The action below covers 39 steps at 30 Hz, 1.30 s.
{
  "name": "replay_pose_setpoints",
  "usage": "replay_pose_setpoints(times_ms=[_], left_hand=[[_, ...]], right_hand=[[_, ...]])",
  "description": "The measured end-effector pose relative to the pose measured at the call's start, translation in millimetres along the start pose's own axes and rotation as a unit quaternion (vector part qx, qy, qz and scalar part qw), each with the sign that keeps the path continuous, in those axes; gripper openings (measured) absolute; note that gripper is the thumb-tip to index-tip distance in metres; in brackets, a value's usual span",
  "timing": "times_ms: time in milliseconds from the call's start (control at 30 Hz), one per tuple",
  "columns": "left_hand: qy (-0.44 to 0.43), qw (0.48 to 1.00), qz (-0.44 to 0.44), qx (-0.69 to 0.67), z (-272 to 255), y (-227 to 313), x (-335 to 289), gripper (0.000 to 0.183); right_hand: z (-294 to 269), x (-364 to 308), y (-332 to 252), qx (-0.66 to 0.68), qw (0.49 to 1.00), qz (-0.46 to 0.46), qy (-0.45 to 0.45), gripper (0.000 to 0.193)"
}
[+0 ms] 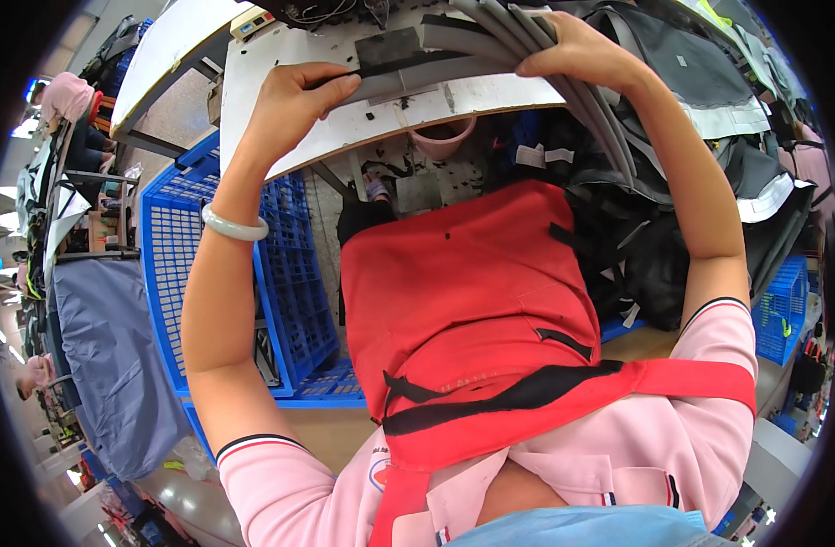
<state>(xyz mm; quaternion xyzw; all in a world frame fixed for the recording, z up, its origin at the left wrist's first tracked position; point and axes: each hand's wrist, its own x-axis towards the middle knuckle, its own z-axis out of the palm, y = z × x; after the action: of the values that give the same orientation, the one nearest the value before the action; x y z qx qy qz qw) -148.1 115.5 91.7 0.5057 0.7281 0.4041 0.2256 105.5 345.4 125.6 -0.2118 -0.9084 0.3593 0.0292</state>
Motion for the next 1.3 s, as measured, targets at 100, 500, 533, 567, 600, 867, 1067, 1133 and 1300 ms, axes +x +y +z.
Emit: replay_pose_setpoints(times_ms=[100, 500, 533, 567, 600, 867, 1067, 1133, 1300], left_hand=[[0.002, 1.0, -0.012, -0.011, -4.3, -2.6, 14.5, 0.035], [0.02, 0.999, -0.005, -0.031, -12.0, -7.6, 34.3, 0.03], [0.017, 0.999, -0.001, -0.029, -12.1, -7.2, 35.5, 0.031], [0.018, 0.999, -0.001, -0.035, -13.0, -9.8, 38.2, 0.031], [0.019, 0.999, -0.002, -0.041, -15.2, -12.8, 41.9, 0.032], [0.06, 0.994, -0.011, -0.086, -15.2, -24.4, 45.1, 0.03], [0.127, 0.988, -0.061, -0.068, -52.3, -77.2, 41.7, 0.029], [0.123, 0.989, -0.062, 0.048, -44.6, -128.1, 25.9, 0.036], [0.212, 0.941, 0.014, 0.262, -28.6, -182.8, 14.9, 0.042]], right_hand=[[-8.9, 11.7, 1.7, 0.017, 0.999, 0.03, -0.014, 0.039], [-20.0, 27.6, -10.9, -0.007, 0.998, 0.057, 0.041, 0.04], [-20.3, 30.2, -7.1, 0.028, 0.998, 0.042, 0.038, 0.04], [-21.0, 33.9, -5.9, 0.037, 0.998, 0.047, 0.035, 0.04], [-21.8, 37.7, -5.9, 0.046, 0.997, 0.053, 0.032, 0.04], [-23.5, 39.9, 7.0, 0.093, 0.995, -0.001, 0.024, 0.036], [-24.5, -40.9, 18.5, 0.059, 0.991, 0.007, 0.12, 0.044], [-22.4, -101.7, -14.1, 0.071, 0.99, 0.097, 0.068, 0.061], [-21.6, -278.4, 18.0, 0.007, 0.985, 0.135, 0.107, 0.065]])
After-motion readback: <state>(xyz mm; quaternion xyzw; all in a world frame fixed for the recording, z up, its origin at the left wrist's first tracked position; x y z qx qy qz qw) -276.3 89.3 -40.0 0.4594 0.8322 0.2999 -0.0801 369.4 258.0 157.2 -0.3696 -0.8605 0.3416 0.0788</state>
